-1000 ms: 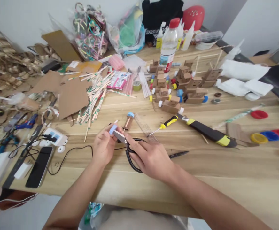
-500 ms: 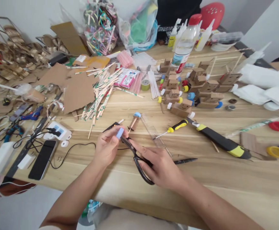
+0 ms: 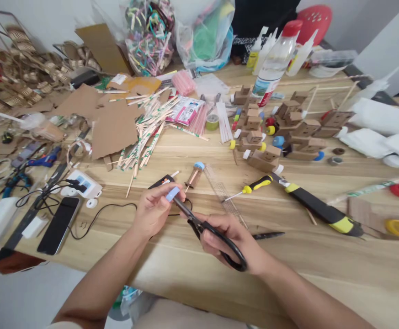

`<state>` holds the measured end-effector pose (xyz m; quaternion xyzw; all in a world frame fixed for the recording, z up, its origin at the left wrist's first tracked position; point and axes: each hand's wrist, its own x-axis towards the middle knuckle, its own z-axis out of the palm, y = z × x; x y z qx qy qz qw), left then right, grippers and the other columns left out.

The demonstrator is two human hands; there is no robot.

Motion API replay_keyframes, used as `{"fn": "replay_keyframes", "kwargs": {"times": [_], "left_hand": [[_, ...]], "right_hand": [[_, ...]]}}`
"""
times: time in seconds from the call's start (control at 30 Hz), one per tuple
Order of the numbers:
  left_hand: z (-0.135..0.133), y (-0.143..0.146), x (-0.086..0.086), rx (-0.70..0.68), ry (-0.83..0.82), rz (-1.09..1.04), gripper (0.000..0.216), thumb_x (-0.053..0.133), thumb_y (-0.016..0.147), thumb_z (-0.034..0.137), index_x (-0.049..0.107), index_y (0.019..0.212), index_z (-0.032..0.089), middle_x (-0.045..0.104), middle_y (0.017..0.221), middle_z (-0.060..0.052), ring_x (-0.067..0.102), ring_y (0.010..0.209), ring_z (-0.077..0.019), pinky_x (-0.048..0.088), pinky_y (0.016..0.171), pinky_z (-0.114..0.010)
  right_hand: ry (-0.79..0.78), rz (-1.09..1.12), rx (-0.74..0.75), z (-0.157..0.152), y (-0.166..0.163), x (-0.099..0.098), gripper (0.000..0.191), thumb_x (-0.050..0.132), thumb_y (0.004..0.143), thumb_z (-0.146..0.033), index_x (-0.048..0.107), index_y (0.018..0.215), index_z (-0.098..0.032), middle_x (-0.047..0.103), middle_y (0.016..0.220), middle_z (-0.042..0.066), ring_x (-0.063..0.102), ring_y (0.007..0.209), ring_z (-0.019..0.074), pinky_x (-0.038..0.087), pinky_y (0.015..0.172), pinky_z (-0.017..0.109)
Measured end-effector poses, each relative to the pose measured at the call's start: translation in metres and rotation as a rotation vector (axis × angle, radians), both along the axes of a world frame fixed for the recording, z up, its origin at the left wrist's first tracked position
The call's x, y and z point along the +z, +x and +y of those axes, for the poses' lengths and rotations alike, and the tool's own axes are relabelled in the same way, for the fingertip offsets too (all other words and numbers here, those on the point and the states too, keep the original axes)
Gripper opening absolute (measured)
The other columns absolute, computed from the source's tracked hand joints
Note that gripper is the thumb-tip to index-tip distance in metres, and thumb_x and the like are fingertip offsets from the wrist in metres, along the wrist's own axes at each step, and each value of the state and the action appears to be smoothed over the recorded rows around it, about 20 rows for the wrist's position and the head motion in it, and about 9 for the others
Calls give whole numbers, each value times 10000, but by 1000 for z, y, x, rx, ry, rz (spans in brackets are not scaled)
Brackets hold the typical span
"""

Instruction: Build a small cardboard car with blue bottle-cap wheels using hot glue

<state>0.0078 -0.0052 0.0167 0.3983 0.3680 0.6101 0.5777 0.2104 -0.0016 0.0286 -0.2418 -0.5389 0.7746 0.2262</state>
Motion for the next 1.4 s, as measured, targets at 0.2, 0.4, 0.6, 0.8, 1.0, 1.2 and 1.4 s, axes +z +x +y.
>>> {"fn": "replay_keyframes", "kwargs": {"times": [0.2, 0.4, 0.6, 0.8, 1.0, 1.2, 1.4], "left_hand": [[0, -2, -2, -29, -11, 21, 494, 886, 703, 662, 880, 967, 244, 823, 851, -91, 759, 820, -235, 609, 852, -391], [-1, -1, -3, -24, -30, 51, 526, 885, 685, 686, 880, 951, 232, 823, 841, -91, 757, 794, -232, 618, 815, -374], [1, -5, -4, -7, -19, 152, 496, 880, 714, 657, 879, 975, 235, 839, 920, -100, 766, 856, -232, 609, 841, -346], [3, -9, -2, -51, -15, 154, 524, 866, 705, 694, 878, 978, 247, 841, 916, -103, 789, 870, -257, 628, 865, -385], [6, -13, -4, -49, 10, 141, 482, 876, 713, 665, 880, 971, 259, 838, 897, -96, 790, 831, -243, 632, 851, -379], [10, -24, -3, -18, 123, 314, 466, 857, 770, 620, 868, 1036, 238, 844, 943, -119, 792, 904, -254, 631, 869, -379], [12, -32, 4, 8, 377, 514, 351, 822, 871, 465, 826, 1183, 303, 853, 1045, -89, 784, 955, -217, 605, 957, -374]], "right_hand": [[141, -68, 11, -1, 6, -2, 716, 496, 974, -771, 755, 1170, -133, 349, 541, -90, 247, 390, 70, 198, 357, 218], [1242, -454, -259, -3, 17, -4, 562, 415, 1090, -256, 416, 1652, -254, 698, 750, 10, 634, 598, 163, 504, 572, 240], [1509, -562, -332, -2, 18, -13, 706, 453, 1049, -191, 235, 1720, -212, 715, 727, 1, 639, 550, 176, 506, 528, 246], [769, -357, -114, 4, 15, -1, 548, 415, 1088, -502, 665, 1469, -198, 716, 732, 54, 616, 601, 179, 539, 607, 273], [194, -216, -5, 5, 4, 7, 855, 518, 905, -853, 796, 1197, -98, 333, 575, -75, 251, 472, 81, 258, 447, 238], [367, -282, -94, 3, 5, 4, 715, 534, 971, -730, 735, 1377, -176, 636, 738, 3, 430, 603, 126, 408, 546, 237], [684, -331, -101, 0, 9, 5, 517, 446, 1070, -385, 612, 1524, -201, 808, 929, 57, 668, 717, 166, 561, 693, 252]]}}
